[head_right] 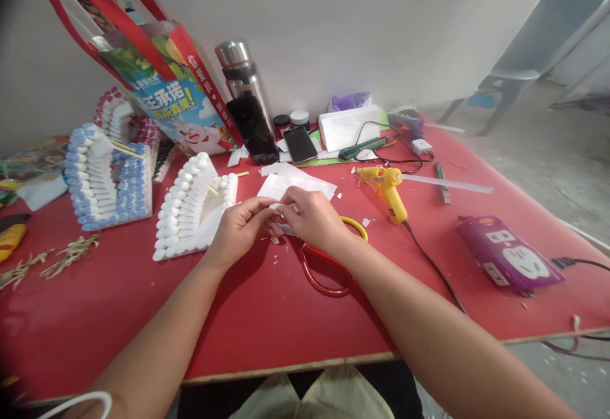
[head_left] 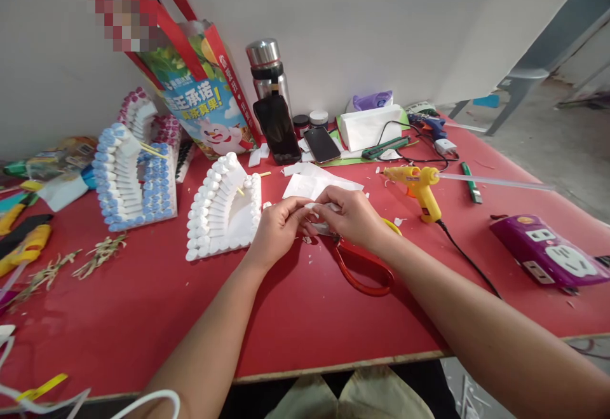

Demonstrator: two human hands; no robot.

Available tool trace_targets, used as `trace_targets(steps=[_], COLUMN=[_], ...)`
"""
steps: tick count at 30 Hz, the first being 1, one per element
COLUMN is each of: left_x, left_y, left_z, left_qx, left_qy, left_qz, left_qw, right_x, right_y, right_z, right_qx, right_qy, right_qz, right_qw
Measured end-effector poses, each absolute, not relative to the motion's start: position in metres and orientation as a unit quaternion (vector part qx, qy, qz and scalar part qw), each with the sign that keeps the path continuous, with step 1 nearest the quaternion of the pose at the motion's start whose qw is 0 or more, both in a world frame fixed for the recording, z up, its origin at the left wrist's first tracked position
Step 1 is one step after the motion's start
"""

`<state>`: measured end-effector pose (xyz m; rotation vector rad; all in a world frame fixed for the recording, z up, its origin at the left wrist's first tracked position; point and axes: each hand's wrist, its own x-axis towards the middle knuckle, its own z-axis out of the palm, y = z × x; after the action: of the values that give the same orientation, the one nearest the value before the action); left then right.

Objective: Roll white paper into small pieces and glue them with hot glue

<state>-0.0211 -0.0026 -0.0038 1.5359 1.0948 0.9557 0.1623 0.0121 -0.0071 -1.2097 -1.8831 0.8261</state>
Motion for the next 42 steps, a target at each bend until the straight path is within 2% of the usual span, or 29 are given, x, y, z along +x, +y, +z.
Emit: trace_targets(steps=[13, 21, 42], left_x=[-0.021, -0.018, -0.019], left_y=[-0.005, -0.006, -0.004], left_z=[-0.001, -0.002, -0.011], left_qx=[0.656, 0.627, 0.663], left_qy=[0.468, 0.457, 0.462], left_qz=[0.402, 0.389, 0.357], left_qw=[0.435, 0.497, 0.468], right_x=[0.162, 0.164, 0.165], right_y=[0.010, 0.011, 0.007], right_z=[-0.005, -0.005, -0.001], right_qx=[-0.459, -0.454, -0.475], right_qy=[-0.706, -0.736, -0.772], right_qz=[0.375, 0.348, 0.319], right_qw=[0.387, 0.362, 0.277])
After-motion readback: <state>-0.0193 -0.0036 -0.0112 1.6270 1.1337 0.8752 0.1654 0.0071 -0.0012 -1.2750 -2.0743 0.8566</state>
